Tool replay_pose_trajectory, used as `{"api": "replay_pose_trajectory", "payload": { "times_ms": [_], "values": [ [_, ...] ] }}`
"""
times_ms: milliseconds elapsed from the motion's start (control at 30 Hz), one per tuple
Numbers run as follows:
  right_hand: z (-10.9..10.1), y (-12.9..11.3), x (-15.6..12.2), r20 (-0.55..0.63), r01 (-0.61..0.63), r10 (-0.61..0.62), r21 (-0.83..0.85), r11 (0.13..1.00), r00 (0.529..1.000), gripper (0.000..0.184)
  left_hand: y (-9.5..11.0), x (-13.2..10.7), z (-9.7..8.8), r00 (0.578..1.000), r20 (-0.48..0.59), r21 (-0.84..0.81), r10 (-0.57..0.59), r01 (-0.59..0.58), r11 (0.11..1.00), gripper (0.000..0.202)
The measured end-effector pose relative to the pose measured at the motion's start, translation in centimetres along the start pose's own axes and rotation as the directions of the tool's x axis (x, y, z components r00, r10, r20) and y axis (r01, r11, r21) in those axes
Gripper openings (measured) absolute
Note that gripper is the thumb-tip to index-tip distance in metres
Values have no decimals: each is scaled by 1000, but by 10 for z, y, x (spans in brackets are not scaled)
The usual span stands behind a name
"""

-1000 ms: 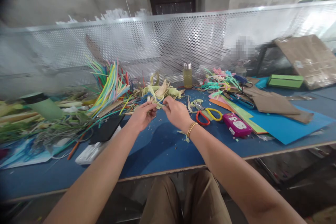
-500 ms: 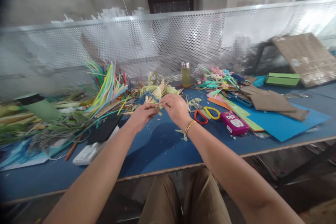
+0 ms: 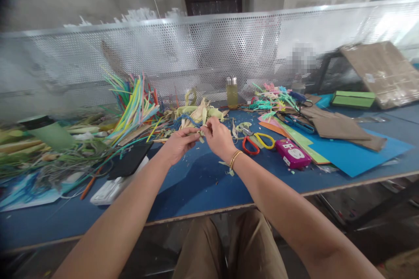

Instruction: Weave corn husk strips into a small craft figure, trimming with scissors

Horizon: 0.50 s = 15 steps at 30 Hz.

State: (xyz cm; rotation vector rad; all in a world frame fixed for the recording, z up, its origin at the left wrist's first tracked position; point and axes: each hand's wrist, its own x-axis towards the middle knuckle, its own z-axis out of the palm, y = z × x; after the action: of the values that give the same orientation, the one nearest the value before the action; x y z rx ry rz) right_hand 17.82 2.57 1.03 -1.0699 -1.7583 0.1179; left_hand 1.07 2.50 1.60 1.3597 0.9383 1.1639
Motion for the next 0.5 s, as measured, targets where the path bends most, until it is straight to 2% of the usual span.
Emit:
{"api": "replay_pose_trajectory", "payload": {
  "times_ms": [133, 333, 500],
  "values": [
    [2, 2, 0, -42, -31, 33, 41, 999, 999, 18, 1, -1, 3, 1000, -9, -43, -25, 24, 999, 36],
    [4, 3, -1, -101, -52, 59, 75, 996, 993, 20, 1, -3, 8, 1000, -26, -131, -2, -2, 991, 38],
    [12, 6, -2, -107, -149, 165, 147, 978, 980, 21, -2, -1, 9, 995, -81, -127, 53, -64, 990, 33]
  ]
}}
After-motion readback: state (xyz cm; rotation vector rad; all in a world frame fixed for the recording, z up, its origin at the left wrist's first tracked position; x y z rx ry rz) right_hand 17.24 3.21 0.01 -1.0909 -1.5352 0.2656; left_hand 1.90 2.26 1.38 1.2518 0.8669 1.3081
